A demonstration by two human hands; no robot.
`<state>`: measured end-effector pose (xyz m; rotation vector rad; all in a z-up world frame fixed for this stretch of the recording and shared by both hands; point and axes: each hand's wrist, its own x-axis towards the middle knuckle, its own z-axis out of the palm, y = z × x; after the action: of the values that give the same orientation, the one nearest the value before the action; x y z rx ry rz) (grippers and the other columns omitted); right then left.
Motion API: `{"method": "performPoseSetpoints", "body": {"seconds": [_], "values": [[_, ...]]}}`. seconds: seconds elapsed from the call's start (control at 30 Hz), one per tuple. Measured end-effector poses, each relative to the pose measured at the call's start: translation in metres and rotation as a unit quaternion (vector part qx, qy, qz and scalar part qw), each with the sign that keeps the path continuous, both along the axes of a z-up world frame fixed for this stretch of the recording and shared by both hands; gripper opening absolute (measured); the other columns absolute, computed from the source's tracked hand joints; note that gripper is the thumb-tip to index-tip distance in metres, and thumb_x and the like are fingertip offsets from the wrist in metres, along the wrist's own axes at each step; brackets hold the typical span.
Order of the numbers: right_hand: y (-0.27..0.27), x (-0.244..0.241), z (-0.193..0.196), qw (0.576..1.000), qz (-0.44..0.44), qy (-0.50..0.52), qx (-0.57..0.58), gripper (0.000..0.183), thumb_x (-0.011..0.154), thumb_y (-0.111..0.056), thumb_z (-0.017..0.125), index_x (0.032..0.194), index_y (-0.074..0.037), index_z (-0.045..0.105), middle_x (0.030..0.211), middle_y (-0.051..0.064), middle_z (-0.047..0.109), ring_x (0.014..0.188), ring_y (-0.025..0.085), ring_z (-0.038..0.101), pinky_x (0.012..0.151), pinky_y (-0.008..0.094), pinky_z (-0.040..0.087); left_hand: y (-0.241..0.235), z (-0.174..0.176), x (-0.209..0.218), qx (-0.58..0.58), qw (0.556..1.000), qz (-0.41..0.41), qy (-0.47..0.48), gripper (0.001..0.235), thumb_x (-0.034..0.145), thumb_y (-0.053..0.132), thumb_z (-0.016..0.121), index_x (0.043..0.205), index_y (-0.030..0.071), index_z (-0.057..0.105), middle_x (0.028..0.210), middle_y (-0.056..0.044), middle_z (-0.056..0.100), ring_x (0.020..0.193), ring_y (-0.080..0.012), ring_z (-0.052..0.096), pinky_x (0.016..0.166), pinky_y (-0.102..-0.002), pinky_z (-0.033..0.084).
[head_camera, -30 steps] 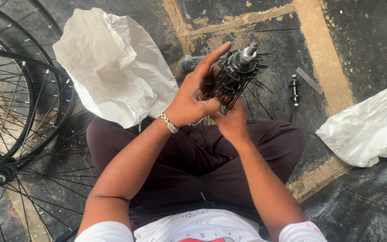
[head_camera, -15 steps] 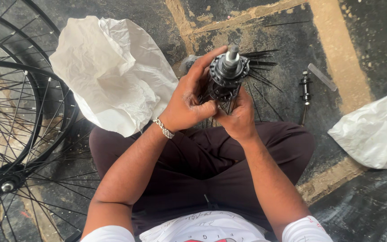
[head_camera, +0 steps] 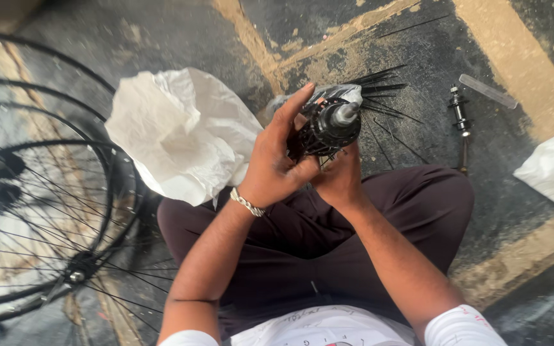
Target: The person sits on the ground and inserts bicycle spokes into the hub flanges by hand. They handle the hub and spokes, arranging them into the holes and adjusting the alignment of the spokes.
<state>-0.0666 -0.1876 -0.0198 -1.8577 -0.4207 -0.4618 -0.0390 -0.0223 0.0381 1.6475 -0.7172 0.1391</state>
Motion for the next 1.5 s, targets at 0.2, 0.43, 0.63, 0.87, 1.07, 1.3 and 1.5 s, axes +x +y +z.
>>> {"method": "performPoseSetpoints", "body": {"seconds": [0.2, 0.43, 0.63, 0.87, 1.07, 1.3, 1.5], "values": [[0.003, -0.009, 0.021, 0.997, -0.063, 0.026, 0.047, 0.058, 0.095, -0.01, 0.076, 0.144, -0.005, 0.045, 0.135, 0.011, 0.059, 0.127, 0.024, 0.062, 0.11, 0.04, 0.051, -0.024, 0.026, -0.026, 0.187, 0.973, 0.094, -0.101, 0.108, 0.074, 0.008, 0.086, 0.164, 0.017, 0.028, 0.117, -0.011, 0.063, 0.1, -0.029, 0.067, 0.084, -0.039, 0.056], [-0.014, -0.026, 0.019, 0.989, -0.108, -0.078, 0.063, 0.093, 0.106, -0.027, 0.075, 0.167, -0.006, 0.008, 0.162, 0.019, 0.027, 0.154, 0.031, 0.033, 0.133, 0.046, 0.028, -0.041, 0.056, -0.038, 0.142, 0.979, 0.143, -0.022, 0.102, 0.077, -0.006, 0.075, 0.164, 0.019, 0.027, 0.119, -0.013, 0.065, 0.095, -0.0218, 0.072, 0.08, -0.035, 0.061], [-0.04, -0.04, 0.017, 0.99, -0.131, -0.048, -0.028, 0.095, 0.101, -0.052, 0.067, 0.165, -0.008, 0.014, 0.165, 0.021, 0.028, 0.155, 0.031, 0.038, 0.126, 0.05, 0.039, -0.027, 0.076, -0.014, 0.171, 0.973, 0.101, 0.114, 0.096, 0.082, -0.004, 0.072, 0.162, 0.022, 0.026, 0.089, -0.008, 0.065, 0.073, -0.0209, 0.07, 0.064, -0.035, 0.057], [-0.049, -0.043, 0.009, 0.996, -0.088, -0.001, -0.025, 0.104, 0.093, -0.057, 0.07, 0.166, -0.007, 0.014, 0.161, 0.021, 0.034, 0.152, 0.033, 0.043, 0.124, 0.052, 0.042, -0.029, 0.081, -0.009, 0.299, 0.949, 0.078, 0.067, 0.097, 0.079, 0.0, 0.073, 0.16, 0.022, 0.024, 0.091, -0.014, 0.069, 0.075, -0.0297, 0.073, 0.067, -0.043, 0.055], [-0.034, -0.037, -0.004, 0.997, -0.038, 0.049, 0.052, 0.121, 0.089, -0.054, 0.077, 0.165, -0.001, 0.0, 0.168, 0.03, 0.017, 0.157, 0.042, 0.028, 0.125, 0.058, 0.031, -0.042, 0.083, -0.001, 0.404, 0.914, 0.03, 0.024, 0.1, 0.074, 0.0, 0.072, 0.158, 0.022, 0.023, 0.114, -0.024, 0.068, 0.094, -0.0412, 0.072, 0.079, -0.048, 0.058], [-0.028, -0.029, -0.013, 0.986, -0.044, 0.064, 0.146, 0.116, 0.086, -0.026, 0.086, 0.164, 0.001, 0.005, 0.164, 0.028, 0.027, 0.155, 0.04, 0.032, 0.128, 0.049, 0.029, -0.065, 0.101, -0.001, 0.509, 0.858, 0.02, 0.057, 0.1, 0.072, 0.001, 0.073, 0.156, 0.023, 0.023, 0.108, -0.025, 0.068, 0.094, -0.0449, 0.07, 0.081, -0.05, 0.057], [-0.022, -0.02, -0.028, 0.983, -0.131, 0.007, 0.128, 0.079, 0.087, -0.008, 0.088, 0.149, -0.002, 0.038, 0.135, 0.018, 0.057, 0.124, 0.027, 0.066, 0.107, 0.038, 0.056, -0.078, 0.109, -0.011, 0.432, 0.9, -0.024, 0.049, 0.092, 0.071, 0.003, 0.073, 0.152, 0.015, 0.029, 0.098, -0.023, 0.073, 0.096, -0.0432, 0.071, 0.08, -0.05, 0.056]]}}
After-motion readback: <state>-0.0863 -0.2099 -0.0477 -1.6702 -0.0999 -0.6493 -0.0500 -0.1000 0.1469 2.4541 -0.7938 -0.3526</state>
